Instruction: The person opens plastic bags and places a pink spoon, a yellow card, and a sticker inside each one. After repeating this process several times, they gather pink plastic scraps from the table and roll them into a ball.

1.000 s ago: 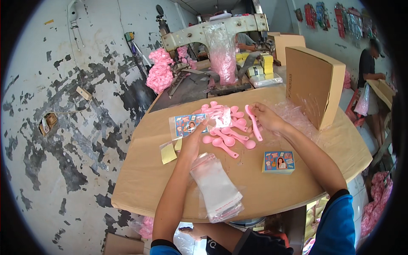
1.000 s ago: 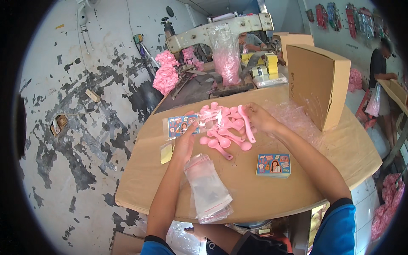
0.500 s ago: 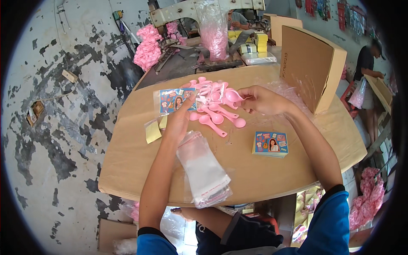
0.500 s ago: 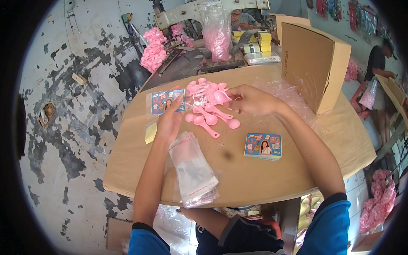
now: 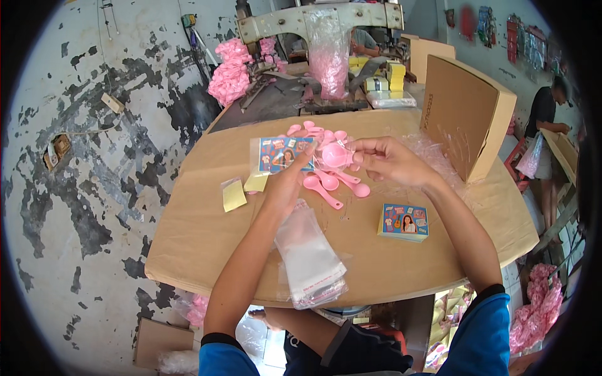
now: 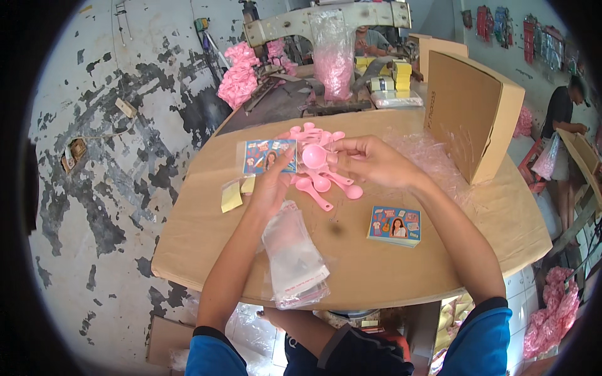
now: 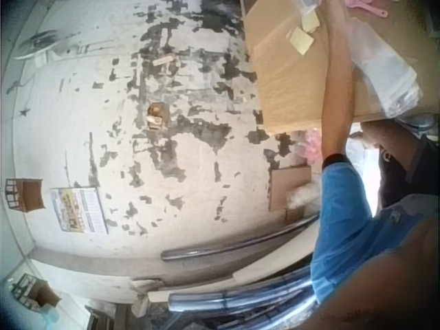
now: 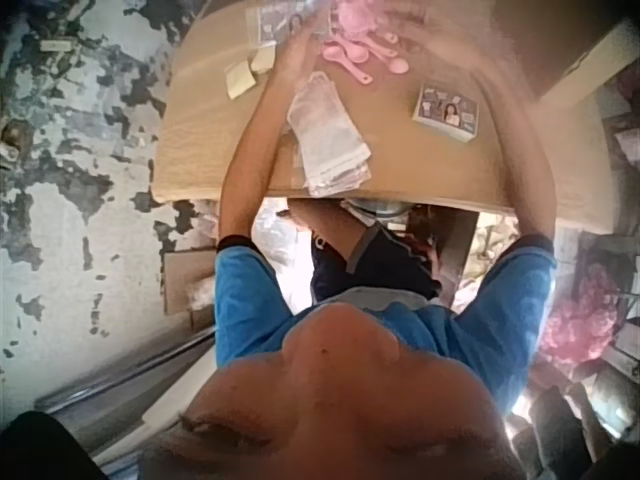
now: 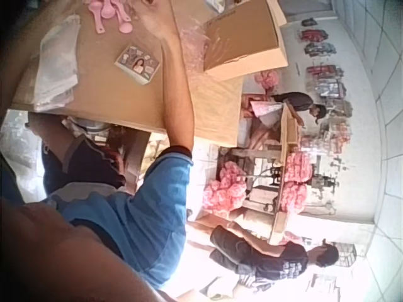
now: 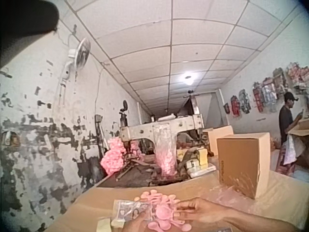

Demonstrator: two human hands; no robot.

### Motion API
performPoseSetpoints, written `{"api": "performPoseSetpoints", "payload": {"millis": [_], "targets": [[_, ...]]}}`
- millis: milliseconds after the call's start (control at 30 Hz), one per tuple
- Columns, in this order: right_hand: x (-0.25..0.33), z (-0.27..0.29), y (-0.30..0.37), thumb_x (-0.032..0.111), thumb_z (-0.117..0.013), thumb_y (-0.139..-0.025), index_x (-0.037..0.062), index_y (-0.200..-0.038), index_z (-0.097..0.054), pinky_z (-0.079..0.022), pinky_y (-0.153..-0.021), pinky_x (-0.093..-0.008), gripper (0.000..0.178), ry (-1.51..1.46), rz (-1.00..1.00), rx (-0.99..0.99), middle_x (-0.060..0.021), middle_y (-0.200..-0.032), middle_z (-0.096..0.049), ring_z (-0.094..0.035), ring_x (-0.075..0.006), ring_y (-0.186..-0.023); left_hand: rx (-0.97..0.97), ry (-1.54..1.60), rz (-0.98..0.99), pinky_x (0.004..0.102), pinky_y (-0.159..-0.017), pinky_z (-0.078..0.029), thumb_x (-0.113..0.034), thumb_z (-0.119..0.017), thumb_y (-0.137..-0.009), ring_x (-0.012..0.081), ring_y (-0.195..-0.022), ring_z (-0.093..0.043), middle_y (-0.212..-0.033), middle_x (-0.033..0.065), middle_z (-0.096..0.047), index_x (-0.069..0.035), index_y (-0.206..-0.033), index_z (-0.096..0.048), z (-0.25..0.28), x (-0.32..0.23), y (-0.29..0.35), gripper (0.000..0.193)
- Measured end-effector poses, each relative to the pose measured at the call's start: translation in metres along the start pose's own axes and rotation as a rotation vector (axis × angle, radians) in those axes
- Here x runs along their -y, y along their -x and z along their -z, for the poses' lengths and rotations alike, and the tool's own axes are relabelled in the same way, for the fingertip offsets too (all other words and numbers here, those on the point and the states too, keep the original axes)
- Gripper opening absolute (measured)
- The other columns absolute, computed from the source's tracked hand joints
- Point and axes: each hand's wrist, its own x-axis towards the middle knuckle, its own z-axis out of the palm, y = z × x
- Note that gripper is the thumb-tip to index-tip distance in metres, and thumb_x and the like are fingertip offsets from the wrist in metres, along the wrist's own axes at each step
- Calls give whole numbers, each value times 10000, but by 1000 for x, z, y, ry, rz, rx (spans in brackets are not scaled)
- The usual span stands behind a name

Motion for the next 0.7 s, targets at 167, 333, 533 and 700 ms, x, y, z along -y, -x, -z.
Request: {"api": "performPoseSetpoints", "payload": {"millis": [167, 333, 533, 700], "targets": [[-2, 2, 1, 257, -636, -968, 28, -1262, -605, -423, -572, -208, 375, 10, 77, -126, 30, -834, -632, -497, -31, -636, 26, 51, -7, 396, -1034, -468, -77, -637, -940, 198, -1252, -529, -1325, 69, -541, -84, -1327, -463, 1, 9, -1, 424], [0, 6, -4, 265, -637, -968, 3, -1189, -605, -402, -541, -211, 344, -110, 45, -223, 18, -803, -617, -495, -41, -604, -53, 87, -7, 383, -1052, -465, -68, -623, -946, 191, -1261, -523, -1342, 74, -533, -77, -1364, -447, 3, 14, -2, 453], [-7, -7, -6, 297, -661, -949, -7, -1152, -594, -444, -584, -220, 372, -164, 39, -203, -6, -833, -628, -535, -57, -641, -11, -117, -66, 391, -976, -517, -179, -627, -959, 217, -1169, -594, -1341, 127, -542, -36, -1433, -350, -5, 16, -1, 567], [-19, -6, -7, 285, -687, -931, 22, -1221, -592, -480, -618, -210, 403, -103, 125, -127, -11, -930, -658, -539, -53, -663, 8, -128, -43, 369, -992, -518, -152, -605, -972, 187, -1136, -607, -1303, 104, -560, -8, -1403, -385, -15, 19, 2, 505]]}}
